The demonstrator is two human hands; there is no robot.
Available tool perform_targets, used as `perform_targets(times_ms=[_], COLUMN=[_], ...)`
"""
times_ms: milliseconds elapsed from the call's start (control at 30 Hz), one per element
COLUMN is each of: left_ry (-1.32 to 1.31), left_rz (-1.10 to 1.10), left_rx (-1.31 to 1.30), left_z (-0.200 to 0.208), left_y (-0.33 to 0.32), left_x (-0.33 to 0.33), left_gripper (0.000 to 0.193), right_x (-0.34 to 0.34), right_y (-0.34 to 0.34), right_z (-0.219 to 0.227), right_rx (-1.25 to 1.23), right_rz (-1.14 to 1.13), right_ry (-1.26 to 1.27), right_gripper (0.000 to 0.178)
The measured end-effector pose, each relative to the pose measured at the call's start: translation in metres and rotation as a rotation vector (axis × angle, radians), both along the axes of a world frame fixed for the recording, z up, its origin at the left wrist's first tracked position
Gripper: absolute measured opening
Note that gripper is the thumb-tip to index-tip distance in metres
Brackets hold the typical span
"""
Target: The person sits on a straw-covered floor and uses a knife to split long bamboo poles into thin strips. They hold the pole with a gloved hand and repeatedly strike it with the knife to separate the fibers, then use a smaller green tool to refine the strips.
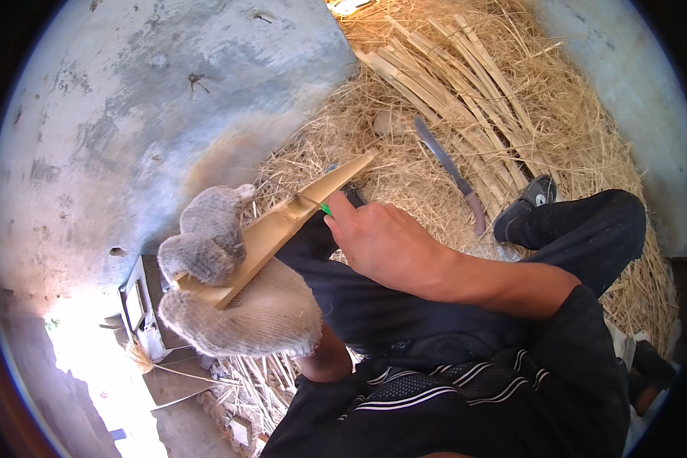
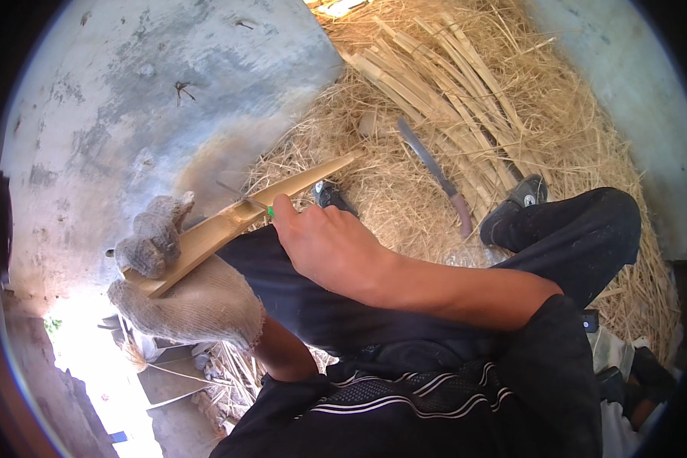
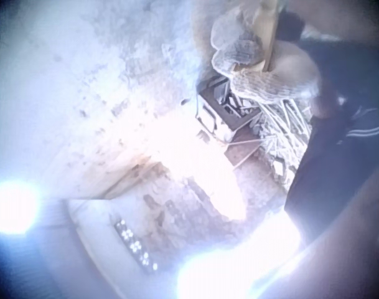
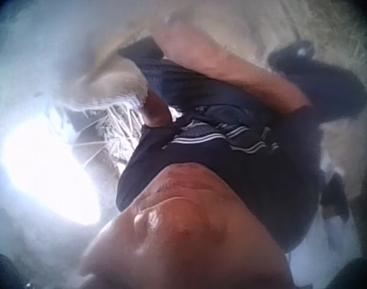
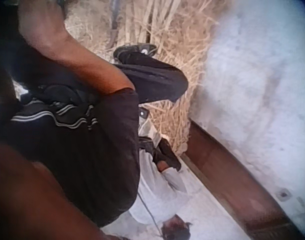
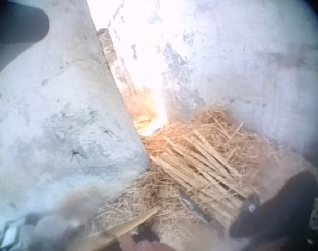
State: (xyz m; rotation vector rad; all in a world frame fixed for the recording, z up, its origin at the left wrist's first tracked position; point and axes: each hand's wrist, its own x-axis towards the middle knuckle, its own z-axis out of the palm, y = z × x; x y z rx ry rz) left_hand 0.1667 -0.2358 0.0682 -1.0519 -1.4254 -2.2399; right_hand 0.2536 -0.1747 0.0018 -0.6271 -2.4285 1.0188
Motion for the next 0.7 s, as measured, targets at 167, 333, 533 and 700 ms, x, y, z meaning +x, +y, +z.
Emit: perform_targets(times_ms=[167,333,533,700], left_ry=[-0.014,0.147,-0.166,-0.135], left_rz=[0.009,-0.065,-0.080,-0.464], left_rx=[0.092,-0.020,0.038,0.226], left_z=[-0.008,0.004,0.017,0.020], left_y=[-0.007,0.002,-0.012,-0.019], left_x=[-0.006,-0.006,-0.007,-0.015], left_gripper=[0.040,0.043,0.057,0.052], right_x=[-0.006,0.009,-0.003,0.015], right_y=[0.007,0.087,0.053,0.002], right_z=[-0.034,-0.178,-0.030,0.013], right_rx=[0.198,0.089,-0.284,-0.228], right_rz=[-0.037,-0.212,-0.075,0.167], right_ry=[-0.039,-0.294,0.002,0.222], right_gripper=[0.024,0.029,0.028,0.032])
